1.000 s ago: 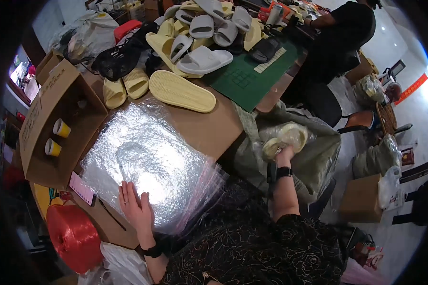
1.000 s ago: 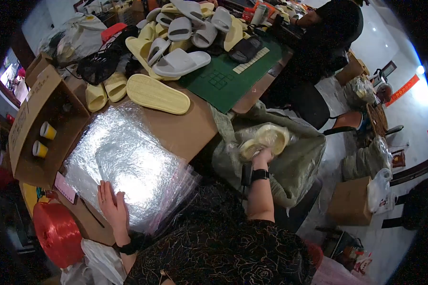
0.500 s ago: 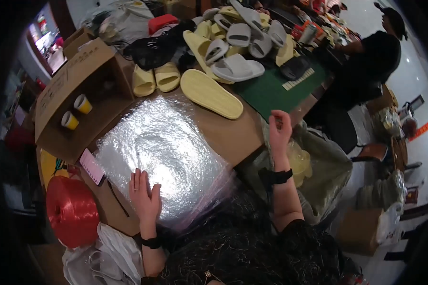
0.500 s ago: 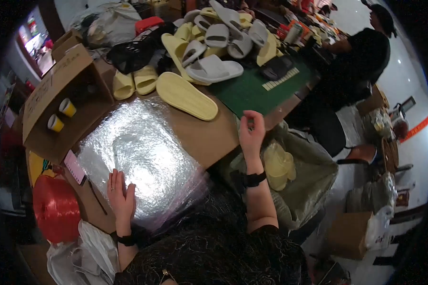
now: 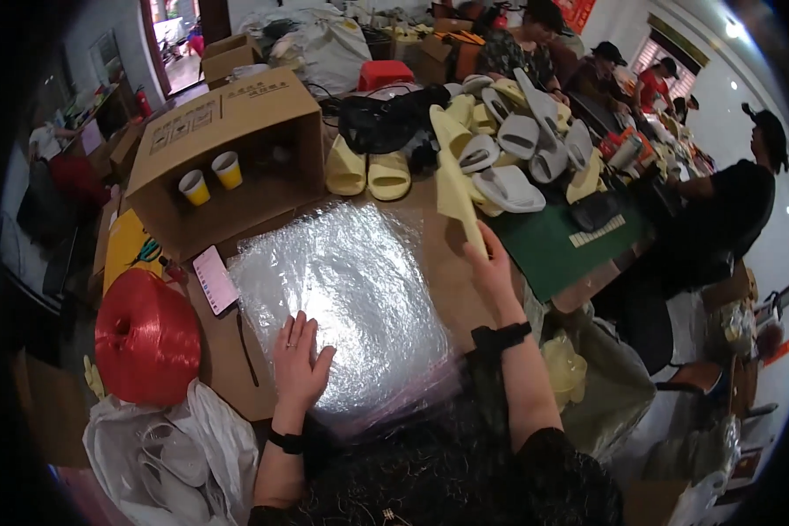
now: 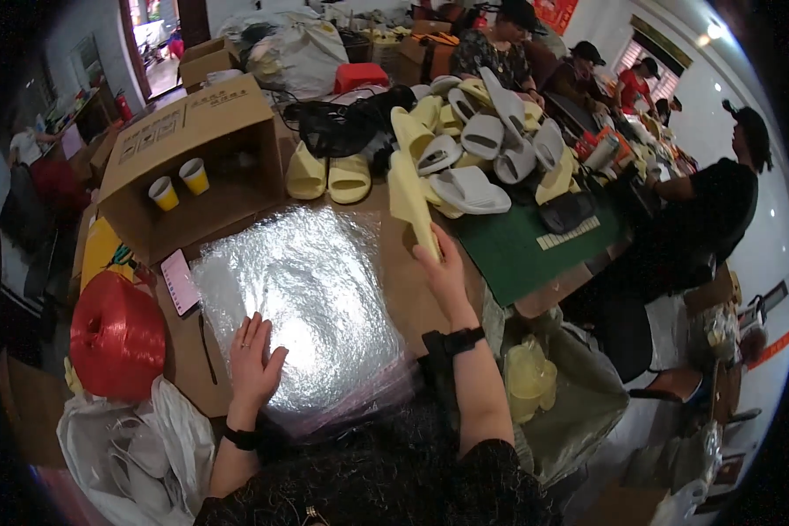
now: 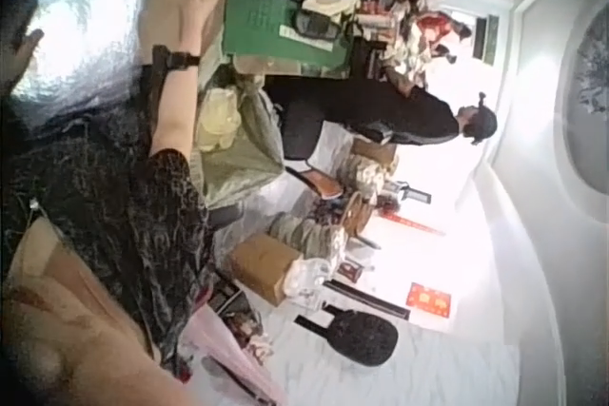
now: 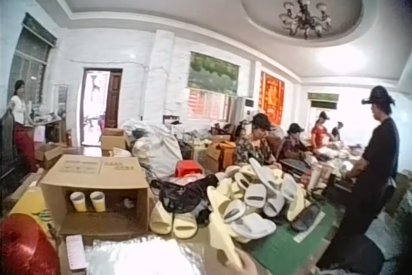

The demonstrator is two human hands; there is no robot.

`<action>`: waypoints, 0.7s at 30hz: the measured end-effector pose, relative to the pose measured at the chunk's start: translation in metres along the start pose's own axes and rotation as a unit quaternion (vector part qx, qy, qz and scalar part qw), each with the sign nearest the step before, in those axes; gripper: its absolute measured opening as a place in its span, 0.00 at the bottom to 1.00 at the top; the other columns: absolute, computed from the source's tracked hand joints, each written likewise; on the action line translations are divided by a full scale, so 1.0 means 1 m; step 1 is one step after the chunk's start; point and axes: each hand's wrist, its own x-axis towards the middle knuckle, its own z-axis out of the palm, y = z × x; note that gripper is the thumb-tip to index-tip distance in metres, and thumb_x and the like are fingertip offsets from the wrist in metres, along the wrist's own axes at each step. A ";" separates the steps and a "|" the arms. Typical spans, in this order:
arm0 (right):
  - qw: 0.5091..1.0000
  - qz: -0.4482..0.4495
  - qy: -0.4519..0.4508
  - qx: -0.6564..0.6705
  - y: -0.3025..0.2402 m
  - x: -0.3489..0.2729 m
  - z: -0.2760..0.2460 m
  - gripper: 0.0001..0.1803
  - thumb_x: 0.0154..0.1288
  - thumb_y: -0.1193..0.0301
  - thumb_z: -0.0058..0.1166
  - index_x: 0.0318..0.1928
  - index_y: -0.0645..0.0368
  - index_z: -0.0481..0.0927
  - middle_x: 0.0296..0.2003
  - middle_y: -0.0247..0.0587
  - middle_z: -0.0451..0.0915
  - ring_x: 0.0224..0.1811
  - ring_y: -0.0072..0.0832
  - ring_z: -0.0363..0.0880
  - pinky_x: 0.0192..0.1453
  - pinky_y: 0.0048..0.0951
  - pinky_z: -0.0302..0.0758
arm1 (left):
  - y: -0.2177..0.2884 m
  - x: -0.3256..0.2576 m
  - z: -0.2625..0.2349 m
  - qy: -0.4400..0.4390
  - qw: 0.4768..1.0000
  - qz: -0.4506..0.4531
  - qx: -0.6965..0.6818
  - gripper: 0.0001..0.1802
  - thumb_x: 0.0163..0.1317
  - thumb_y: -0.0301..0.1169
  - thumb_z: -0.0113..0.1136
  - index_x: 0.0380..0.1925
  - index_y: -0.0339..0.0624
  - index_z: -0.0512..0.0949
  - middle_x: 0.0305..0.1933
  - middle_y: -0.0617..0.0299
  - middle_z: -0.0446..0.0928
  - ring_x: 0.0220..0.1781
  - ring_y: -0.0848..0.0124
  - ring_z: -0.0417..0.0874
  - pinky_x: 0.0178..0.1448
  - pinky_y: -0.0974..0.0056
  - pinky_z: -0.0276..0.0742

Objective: The recorder is sorting and placing pairs of slides/sandals into plastic bags at a workstation.

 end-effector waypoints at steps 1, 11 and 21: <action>0.992 -0.019 0.024 0.119 -0.006 -0.001 -0.004 0.35 0.68 0.62 0.61 0.72 0.56 0.67 0.61 0.48 0.76 0.62 0.37 0.76 0.64 0.35 0.73 | 0.000 0.000 0.000 0.002 1.000 0.002 0.004 0.31 0.65 0.43 0.60 0.62 0.33 0.74 0.72 0.42 0.68 0.77 0.43 0.61 0.79 0.46 0.54; 0.885 -0.105 -0.006 0.454 -0.140 -0.043 -0.058 0.42 0.75 0.41 0.36 0.73 0.64 0.60 0.62 0.61 0.75 0.58 0.46 0.81 0.56 0.37 0.81 | 0.003 0.002 -0.005 -0.006 1.000 -0.011 0.011 0.30 0.65 0.42 0.61 0.62 0.32 0.75 0.73 0.43 0.67 0.77 0.44 0.61 0.79 0.46 0.54; 0.835 0.099 -0.220 0.495 -0.179 -0.084 -0.010 0.46 0.75 0.37 0.25 0.73 0.67 0.61 0.59 0.68 0.75 0.53 0.51 0.82 0.52 0.44 0.82 | -0.001 0.001 0.001 0.007 1.000 -0.002 0.007 0.31 0.65 0.44 0.61 0.62 0.36 0.75 0.73 0.44 0.68 0.77 0.45 0.62 0.78 0.46 0.55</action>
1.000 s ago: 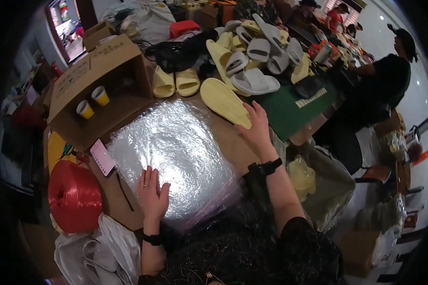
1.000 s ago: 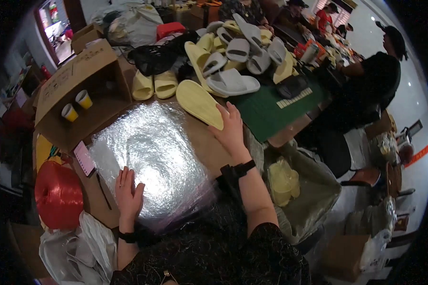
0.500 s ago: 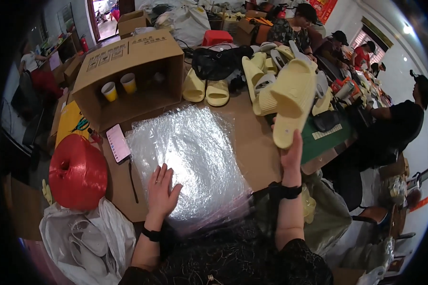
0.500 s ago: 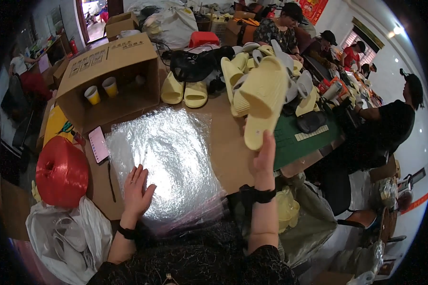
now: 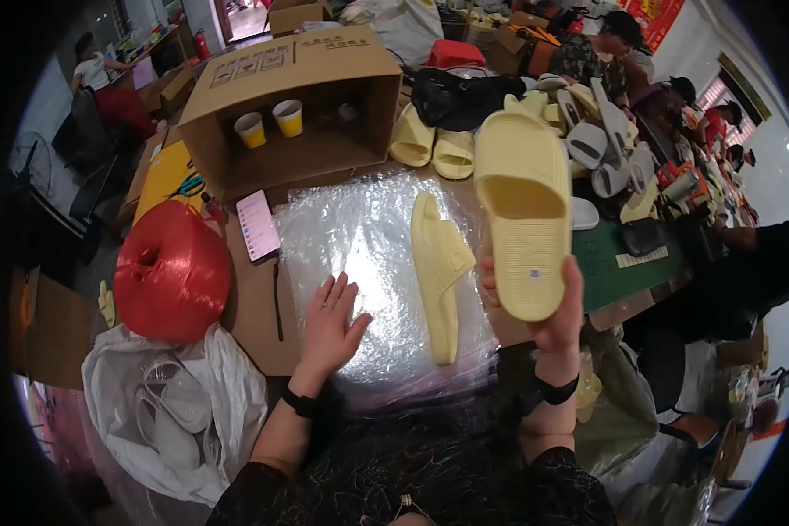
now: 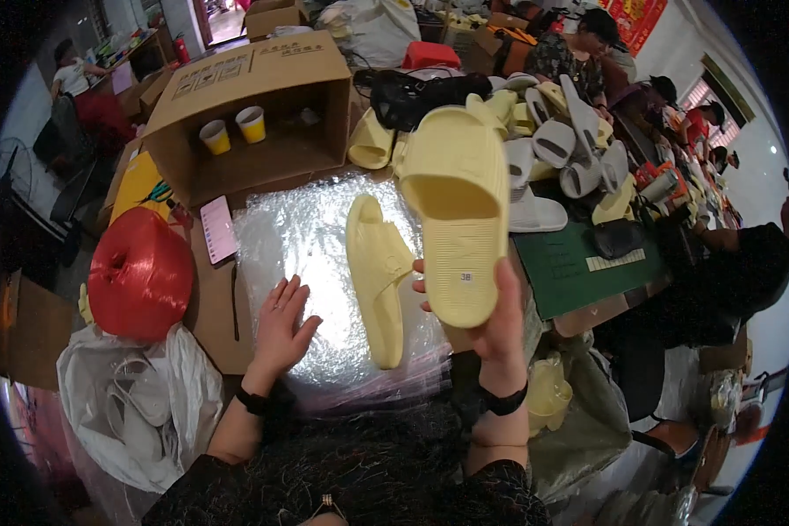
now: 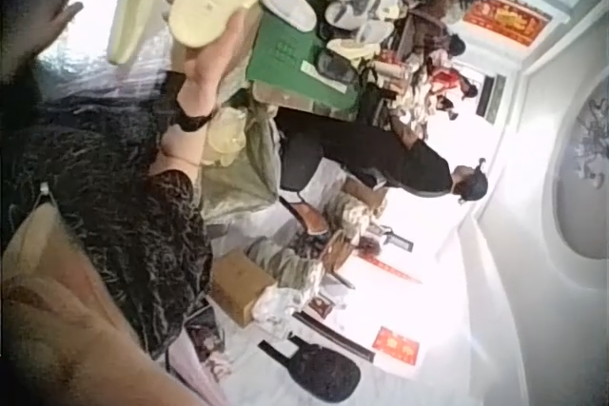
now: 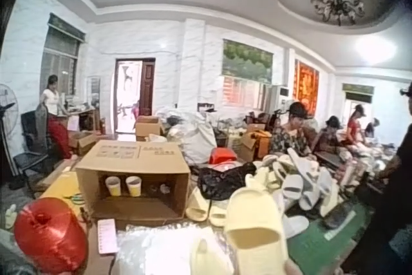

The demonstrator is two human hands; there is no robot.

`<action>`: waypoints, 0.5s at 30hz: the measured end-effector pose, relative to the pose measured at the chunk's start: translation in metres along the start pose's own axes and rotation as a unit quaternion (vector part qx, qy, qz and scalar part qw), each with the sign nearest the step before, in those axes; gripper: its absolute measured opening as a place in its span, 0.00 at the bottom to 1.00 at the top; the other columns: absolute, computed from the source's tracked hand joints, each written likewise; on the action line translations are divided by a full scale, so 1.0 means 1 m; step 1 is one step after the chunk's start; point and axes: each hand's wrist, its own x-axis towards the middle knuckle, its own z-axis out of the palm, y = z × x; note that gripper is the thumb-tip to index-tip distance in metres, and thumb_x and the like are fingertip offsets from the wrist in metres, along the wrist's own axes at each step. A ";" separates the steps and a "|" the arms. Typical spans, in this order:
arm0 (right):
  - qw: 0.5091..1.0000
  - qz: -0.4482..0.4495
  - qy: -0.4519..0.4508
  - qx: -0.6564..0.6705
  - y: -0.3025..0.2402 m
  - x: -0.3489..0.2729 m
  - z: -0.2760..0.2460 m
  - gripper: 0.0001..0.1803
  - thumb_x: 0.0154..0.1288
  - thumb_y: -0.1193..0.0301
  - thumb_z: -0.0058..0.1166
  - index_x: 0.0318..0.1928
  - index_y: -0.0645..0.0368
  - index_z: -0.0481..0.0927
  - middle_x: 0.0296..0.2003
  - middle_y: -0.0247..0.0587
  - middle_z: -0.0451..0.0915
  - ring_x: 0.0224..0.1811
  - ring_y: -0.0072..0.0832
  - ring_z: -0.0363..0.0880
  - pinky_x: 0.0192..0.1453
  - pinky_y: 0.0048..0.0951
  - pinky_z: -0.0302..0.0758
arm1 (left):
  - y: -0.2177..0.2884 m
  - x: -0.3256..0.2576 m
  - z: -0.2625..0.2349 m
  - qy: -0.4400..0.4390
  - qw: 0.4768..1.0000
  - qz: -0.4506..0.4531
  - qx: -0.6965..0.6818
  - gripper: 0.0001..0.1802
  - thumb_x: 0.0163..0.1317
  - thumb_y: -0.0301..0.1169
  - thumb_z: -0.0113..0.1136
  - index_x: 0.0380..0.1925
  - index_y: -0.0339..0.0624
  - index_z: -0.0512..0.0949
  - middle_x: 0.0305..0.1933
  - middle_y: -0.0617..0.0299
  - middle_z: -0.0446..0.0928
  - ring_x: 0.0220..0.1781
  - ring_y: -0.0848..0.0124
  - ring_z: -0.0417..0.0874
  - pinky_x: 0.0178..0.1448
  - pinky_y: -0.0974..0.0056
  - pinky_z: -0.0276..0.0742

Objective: The recorder is sorting and placing pairs of slides/sandals into plastic bags at a workstation.

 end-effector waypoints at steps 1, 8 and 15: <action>0.998 0.048 0.032 -0.035 0.009 0.005 0.000 0.44 0.77 0.40 0.23 0.72 0.67 0.61 0.58 0.68 0.76 0.51 0.50 0.83 0.51 0.43 0.81 | 0.000 0.001 0.002 -0.003 1.000 0.001 -0.001 0.32 0.66 0.46 0.60 0.62 0.35 0.74 0.72 0.42 0.68 0.76 0.44 0.62 0.78 0.45 0.55; 0.990 0.115 0.013 -0.079 0.044 0.010 -0.031 0.37 0.80 0.47 0.25 0.71 0.66 0.63 0.58 0.59 0.78 0.56 0.46 0.83 0.54 0.42 0.82 | -0.003 -0.001 0.000 0.000 1.000 0.008 0.010 0.32 0.67 0.48 0.59 0.64 0.37 0.73 0.73 0.43 0.67 0.77 0.44 0.62 0.78 0.44 0.54; 0.976 0.160 0.144 -0.030 0.068 0.000 -0.063 0.29 0.81 0.54 0.35 0.68 0.65 0.68 0.54 0.53 0.80 0.50 0.37 0.84 0.52 0.37 0.82 | -0.006 0.000 0.004 0.013 1.000 0.015 0.018 0.31 0.66 0.46 0.60 0.63 0.37 0.74 0.72 0.43 0.68 0.75 0.44 0.63 0.78 0.43 0.55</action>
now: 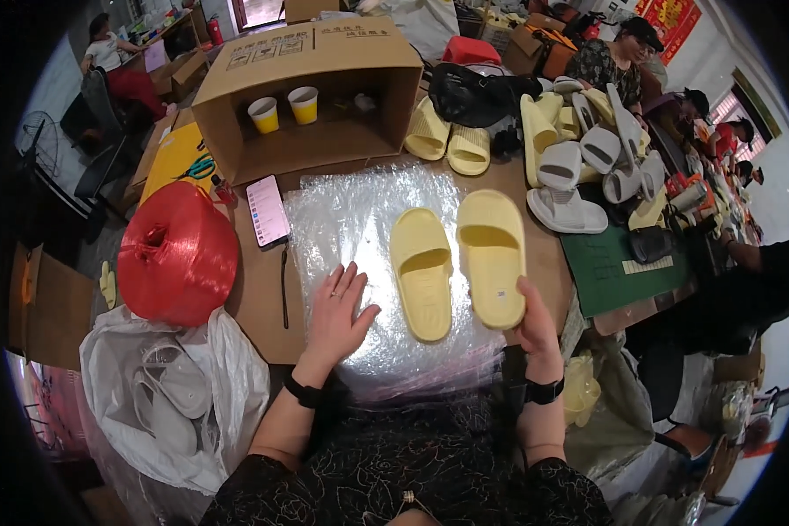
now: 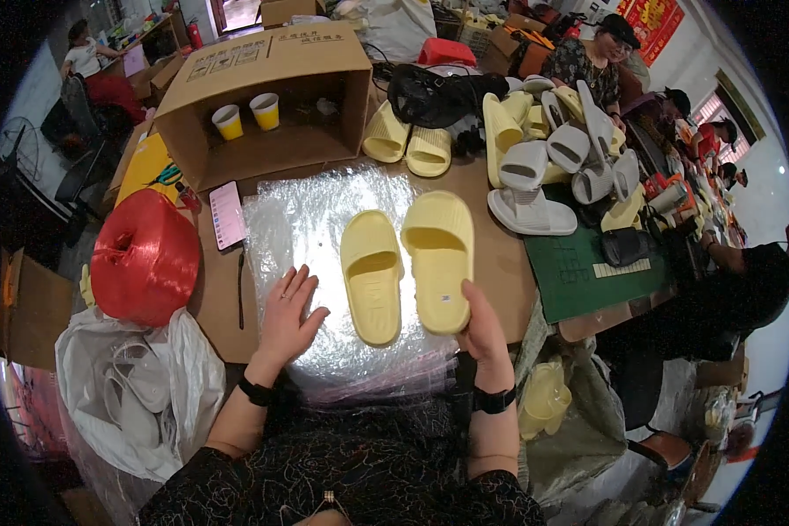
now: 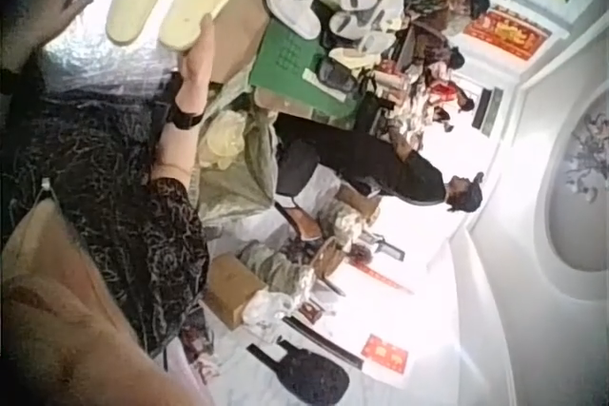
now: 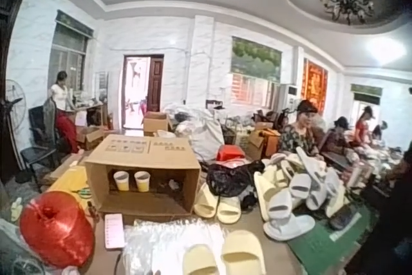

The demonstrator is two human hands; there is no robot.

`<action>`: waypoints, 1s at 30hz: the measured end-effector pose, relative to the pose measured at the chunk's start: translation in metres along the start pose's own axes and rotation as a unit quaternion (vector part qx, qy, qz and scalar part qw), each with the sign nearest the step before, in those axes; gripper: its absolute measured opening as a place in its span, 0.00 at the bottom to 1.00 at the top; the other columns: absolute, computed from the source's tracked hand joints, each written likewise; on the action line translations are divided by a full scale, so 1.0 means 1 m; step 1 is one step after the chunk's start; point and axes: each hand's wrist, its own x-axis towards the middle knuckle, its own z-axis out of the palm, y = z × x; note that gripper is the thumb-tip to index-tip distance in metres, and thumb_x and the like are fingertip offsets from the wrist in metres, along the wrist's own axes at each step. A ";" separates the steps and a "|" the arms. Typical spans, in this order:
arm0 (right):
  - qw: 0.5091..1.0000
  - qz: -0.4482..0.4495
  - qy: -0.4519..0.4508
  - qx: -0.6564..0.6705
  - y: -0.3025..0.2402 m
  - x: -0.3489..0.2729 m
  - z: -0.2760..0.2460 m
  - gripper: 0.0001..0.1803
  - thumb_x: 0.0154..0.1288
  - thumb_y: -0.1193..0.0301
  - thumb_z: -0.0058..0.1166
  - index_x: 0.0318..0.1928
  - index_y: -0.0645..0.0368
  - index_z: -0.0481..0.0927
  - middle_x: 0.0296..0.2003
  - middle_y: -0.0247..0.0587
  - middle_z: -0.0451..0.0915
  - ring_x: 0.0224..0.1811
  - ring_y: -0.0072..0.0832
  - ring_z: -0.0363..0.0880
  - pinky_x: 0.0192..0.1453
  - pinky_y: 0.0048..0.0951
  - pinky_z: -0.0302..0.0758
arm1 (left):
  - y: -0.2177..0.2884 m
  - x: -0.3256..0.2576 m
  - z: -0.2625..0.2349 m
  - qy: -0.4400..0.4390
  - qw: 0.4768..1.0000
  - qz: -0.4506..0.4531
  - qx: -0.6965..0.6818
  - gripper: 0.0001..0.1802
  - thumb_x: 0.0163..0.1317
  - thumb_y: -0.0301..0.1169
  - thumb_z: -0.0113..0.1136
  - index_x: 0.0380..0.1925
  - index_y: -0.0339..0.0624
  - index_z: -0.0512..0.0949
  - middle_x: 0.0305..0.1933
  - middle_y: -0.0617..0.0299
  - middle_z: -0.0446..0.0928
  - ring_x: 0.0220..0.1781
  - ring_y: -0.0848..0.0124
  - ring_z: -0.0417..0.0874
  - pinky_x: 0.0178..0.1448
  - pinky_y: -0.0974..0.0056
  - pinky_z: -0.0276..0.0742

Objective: The recorder is sorting and placing pairs of slides/sandals into plastic bags at a workstation.

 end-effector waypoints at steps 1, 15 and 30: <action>1.000 -0.001 0.002 0.000 0.002 0.005 -0.011 0.29 0.81 0.54 0.35 0.68 0.65 0.68 0.54 0.53 0.80 0.50 0.37 0.84 0.52 0.37 0.82 | 0.001 0.001 0.000 -0.001 1.000 0.001 -0.001 0.31 0.66 0.46 0.60 0.63 0.37 0.74 0.72 0.43 0.68 0.75 0.44 0.63 0.78 0.43 0.55; 0.739 -0.221 0.055 -0.634 0.015 0.041 0.032 0.40 0.61 0.51 0.67 0.64 0.68 0.71 0.51 0.56 0.77 0.48 0.45 0.81 0.51 0.41 0.78 | 0.001 0.000 0.000 -0.007 1.000 -0.004 -0.003 0.31 0.65 0.46 0.61 0.62 0.36 0.75 0.73 0.44 0.67 0.76 0.45 0.62 0.78 0.43 0.55; 0.733 -0.327 0.162 -0.574 0.023 0.062 0.003 0.15 0.65 0.64 0.60 0.30 0.63 0.73 0.24 0.51 0.75 0.27 0.49 0.76 0.33 0.45 0.71 | 0.002 0.011 -0.015 -0.145 0.989 0.014 0.019 0.55 0.54 0.61 0.67 0.72 0.33 0.62 0.80 0.42 0.54 0.82 0.44 0.48 0.83 0.47 0.46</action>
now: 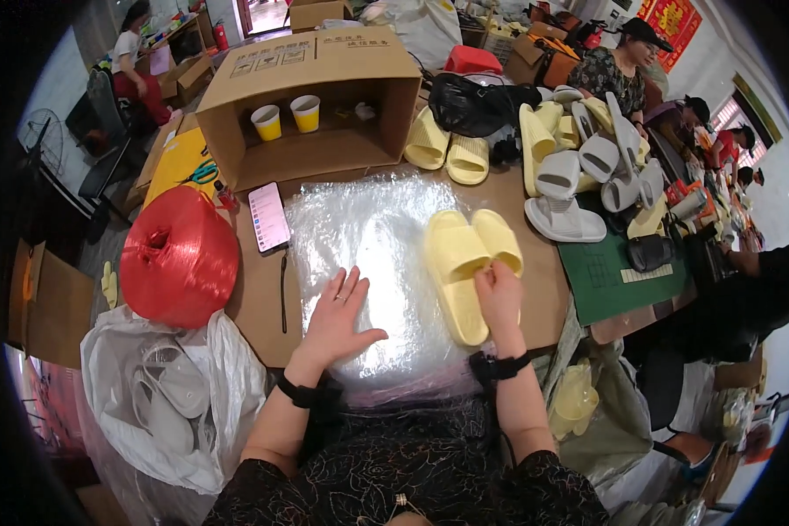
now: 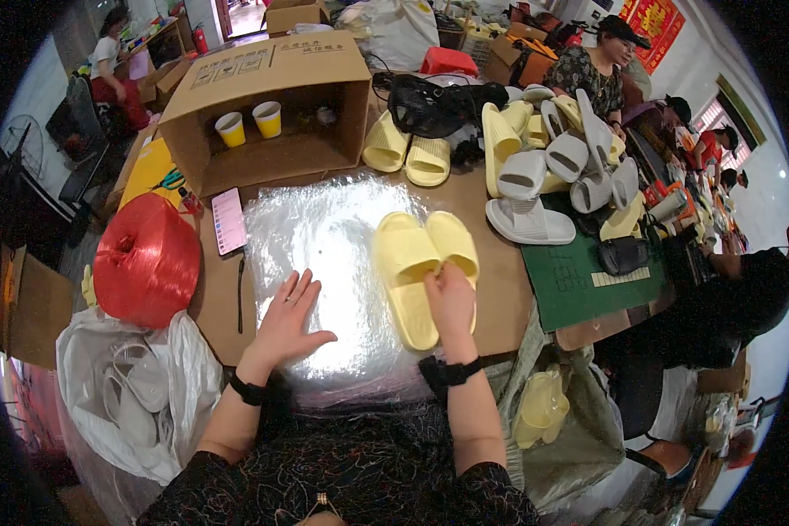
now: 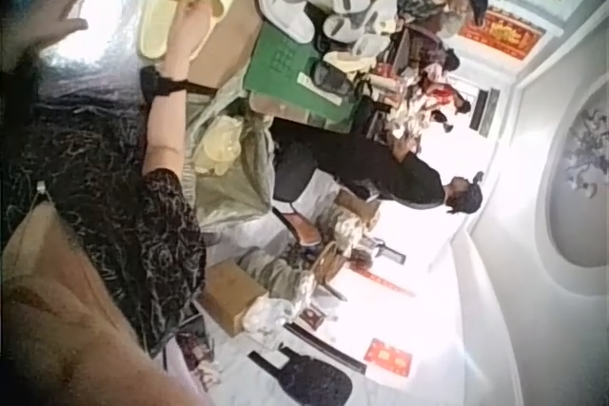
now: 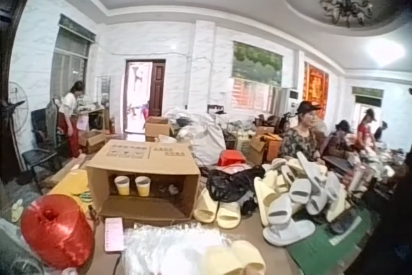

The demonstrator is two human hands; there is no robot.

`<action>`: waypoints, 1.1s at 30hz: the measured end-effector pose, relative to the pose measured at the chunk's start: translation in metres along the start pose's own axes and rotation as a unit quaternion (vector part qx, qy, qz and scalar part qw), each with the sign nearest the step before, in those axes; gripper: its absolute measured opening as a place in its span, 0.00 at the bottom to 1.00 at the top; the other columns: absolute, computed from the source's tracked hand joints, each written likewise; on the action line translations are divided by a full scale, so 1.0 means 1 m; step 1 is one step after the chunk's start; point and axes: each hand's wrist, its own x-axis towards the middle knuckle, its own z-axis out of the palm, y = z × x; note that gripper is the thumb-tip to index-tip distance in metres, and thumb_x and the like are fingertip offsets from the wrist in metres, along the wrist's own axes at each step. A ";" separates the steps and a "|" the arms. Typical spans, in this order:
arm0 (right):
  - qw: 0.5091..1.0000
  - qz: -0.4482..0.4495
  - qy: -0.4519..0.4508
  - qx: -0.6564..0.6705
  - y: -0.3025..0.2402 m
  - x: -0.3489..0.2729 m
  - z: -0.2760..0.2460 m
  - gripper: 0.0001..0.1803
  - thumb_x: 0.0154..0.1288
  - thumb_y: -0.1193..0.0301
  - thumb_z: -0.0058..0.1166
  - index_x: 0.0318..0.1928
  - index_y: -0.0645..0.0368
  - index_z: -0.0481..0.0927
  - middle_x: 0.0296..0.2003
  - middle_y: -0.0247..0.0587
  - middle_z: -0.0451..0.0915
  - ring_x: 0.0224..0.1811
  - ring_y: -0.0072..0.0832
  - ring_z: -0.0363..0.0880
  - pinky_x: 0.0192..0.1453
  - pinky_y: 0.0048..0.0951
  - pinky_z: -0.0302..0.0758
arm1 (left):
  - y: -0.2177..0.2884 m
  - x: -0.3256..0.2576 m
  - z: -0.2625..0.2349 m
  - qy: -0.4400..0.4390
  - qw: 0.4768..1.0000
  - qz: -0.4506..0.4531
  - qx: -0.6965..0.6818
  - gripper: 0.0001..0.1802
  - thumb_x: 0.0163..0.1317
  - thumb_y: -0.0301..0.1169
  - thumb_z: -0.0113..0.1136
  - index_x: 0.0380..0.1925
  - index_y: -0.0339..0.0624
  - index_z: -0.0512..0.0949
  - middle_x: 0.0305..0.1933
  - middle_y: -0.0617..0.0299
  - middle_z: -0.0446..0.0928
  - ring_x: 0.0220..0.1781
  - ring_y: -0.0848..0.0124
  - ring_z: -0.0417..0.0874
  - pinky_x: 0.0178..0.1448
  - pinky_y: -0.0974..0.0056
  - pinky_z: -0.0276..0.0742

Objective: The recorder is sorting and placing pairs of slides/sandals into plastic bags at a workstation.

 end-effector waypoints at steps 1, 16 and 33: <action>0.999 0.036 0.019 0.012 0.005 -0.004 -0.007 0.13 0.65 0.67 0.59 0.30 0.63 0.72 0.23 0.49 0.74 0.25 0.45 0.74 0.32 0.42 0.70 | -0.002 0.003 0.003 -0.012 1.000 0.009 0.010 0.56 0.55 0.62 0.66 0.73 0.33 0.61 0.80 0.41 0.53 0.82 0.44 0.47 0.83 0.48 0.46; 0.979 0.072 0.101 0.165 0.015 -0.072 -0.079 0.13 0.66 0.76 0.59 0.30 0.66 0.67 0.22 0.34 0.63 0.26 0.19 0.61 0.30 0.26 0.62 | 0.038 0.018 -0.009 0.024 0.992 0.124 -0.015 0.44 0.52 0.56 0.70 0.64 0.41 0.73 0.71 0.47 0.68 0.75 0.47 0.65 0.76 0.50 0.63; 0.995 -0.008 -0.076 -0.059 -0.005 -0.061 -0.024 0.17 0.62 0.64 0.63 0.29 0.61 0.71 0.25 0.49 0.76 0.30 0.52 0.77 0.33 0.45 0.72 | 0.024 -0.007 0.022 0.025 0.987 0.140 -0.072 0.36 0.59 0.57 0.66 0.60 0.45 0.78 0.73 0.52 0.68 0.76 0.50 0.64 0.76 0.50 0.62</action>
